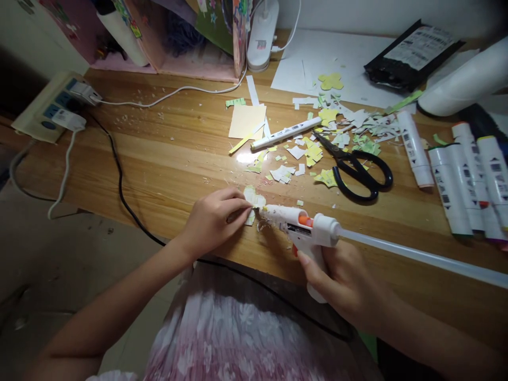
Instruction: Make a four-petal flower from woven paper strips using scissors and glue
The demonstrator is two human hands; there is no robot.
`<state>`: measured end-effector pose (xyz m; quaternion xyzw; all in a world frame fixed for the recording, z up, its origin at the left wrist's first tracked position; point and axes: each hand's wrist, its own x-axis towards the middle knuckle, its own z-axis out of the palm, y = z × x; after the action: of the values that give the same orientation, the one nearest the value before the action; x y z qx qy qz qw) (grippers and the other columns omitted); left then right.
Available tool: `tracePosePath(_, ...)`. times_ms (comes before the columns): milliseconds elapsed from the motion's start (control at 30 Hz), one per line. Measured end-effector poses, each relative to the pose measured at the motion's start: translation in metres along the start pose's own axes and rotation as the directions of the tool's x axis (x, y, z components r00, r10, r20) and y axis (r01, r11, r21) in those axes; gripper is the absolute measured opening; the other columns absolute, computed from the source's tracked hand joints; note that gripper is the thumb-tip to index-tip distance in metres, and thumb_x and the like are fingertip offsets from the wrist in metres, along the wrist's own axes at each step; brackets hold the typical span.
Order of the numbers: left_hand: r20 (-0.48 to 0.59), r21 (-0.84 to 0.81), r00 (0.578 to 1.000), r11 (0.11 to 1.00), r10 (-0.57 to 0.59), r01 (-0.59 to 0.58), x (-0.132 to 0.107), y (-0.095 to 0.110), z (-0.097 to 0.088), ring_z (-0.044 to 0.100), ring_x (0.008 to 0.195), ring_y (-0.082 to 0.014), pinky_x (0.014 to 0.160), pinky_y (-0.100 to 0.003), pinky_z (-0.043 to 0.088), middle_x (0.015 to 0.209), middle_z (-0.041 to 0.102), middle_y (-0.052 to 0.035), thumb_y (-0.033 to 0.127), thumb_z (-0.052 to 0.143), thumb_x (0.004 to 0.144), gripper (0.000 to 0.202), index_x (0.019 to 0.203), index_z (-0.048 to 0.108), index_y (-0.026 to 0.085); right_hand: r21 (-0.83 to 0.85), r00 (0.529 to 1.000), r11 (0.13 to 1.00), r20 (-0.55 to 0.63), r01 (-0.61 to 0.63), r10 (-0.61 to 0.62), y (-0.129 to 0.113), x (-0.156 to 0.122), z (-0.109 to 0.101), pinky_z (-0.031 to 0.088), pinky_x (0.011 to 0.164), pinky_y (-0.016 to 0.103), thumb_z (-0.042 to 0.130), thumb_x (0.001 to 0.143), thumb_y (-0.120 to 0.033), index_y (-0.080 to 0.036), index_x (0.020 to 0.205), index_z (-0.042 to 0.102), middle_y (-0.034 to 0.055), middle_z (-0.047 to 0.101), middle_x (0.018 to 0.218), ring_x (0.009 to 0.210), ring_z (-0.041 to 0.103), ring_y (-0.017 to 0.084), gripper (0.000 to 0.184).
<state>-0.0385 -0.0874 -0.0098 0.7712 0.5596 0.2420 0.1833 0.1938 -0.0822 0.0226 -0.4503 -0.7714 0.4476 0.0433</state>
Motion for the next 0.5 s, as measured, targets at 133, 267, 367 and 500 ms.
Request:
tracePosePath(133, -0.005, -0.001, 1.0, 1.0, 0.002, -0.002, 0.0005, 0.0004, -0.0004, 0.062, 0.078, -0.0148, 0.068, -0.025, 0.049, 0.086, 0.067, -0.0062, 0.02, 0.054, 0.085, 0.015, 0.087, 0.069, 0.016, -0.014, 0.999, 1.0, -0.028, 0.024, -0.025, -0.0018, 0.0013, -0.001, 0.04, 0.046, 0.028, 0.041, 0.086, -0.034, -0.023, 0.064, 0.047, 0.0003, 0.054, 0.055, 0.049, 0.052, 0.016, 0.026)
tracePosePath(267, -0.001, 0.001, 1.0, 1.0, 0.008, -0.008, 0.0011, 0.0002, 0.0001, 0.062, 0.079, -0.015, 0.068, -0.025, 0.049, 0.087, 0.067, -0.0063, 0.02, 0.054, 0.085, 0.015, 0.087, 0.069, 0.016, -0.012, 1.0, 1.0, -0.022, 0.02, -0.02, -0.0023, 0.0022, -0.0016, 0.036, 0.044, 0.028, 0.041, 0.086, -0.035, -0.024, 0.058, 0.041, -0.0005, 0.05, 0.051, 0.046, 0.047, 0.015, 0.03)
tracePosePath(367, 0.001, -0.001, 1.0, 1.0, 0.005, -0.005, 0.0008, -0.0004, 0.0002, 0.062, 0.079, -0.0148, 0.068, -0.025, 0.049, 0.087, 0.067, -0.0063, 0.02, 0.055, 0.085, 0.015, 0.087, 0.069, 0.016, -0.016, 1.0, 1.0, -0.02, 0.016, -0.016, -0.0025, 0.0018, -0.0013, 0.037, 0.045, 0.028, 0.04, 0.086, -0.035, -0.024, 0.058, 0.04, -0.0006, 0.05, 0.052, 0.046, 0.047, 0.015, 0.029)
tracePosePath(500, 0.0, 0.004, 1.0, 1.0, 0.01, -0.01, 0.0, -0.0005, 0.0, 0.062, 0.079, -0.0147, 0.068, -0.025, 0.049, 0.088, 0.067, -0.0062, 0.02, 0.054, 0.085, 0.016, 0.088, 0.069, 0.016, -0.025, 0.999, 0.999, -0.02, 0.03, -0.03, -0.0035, 0.0022, -0.0024, 0.039, 0.046, 0.027, 0.041, 0.086, -0.032, -0.024, 0.061, 0.042, -0.0009, 0.052, 0.054, 0.048, 0.049, 0.015, 0.026)
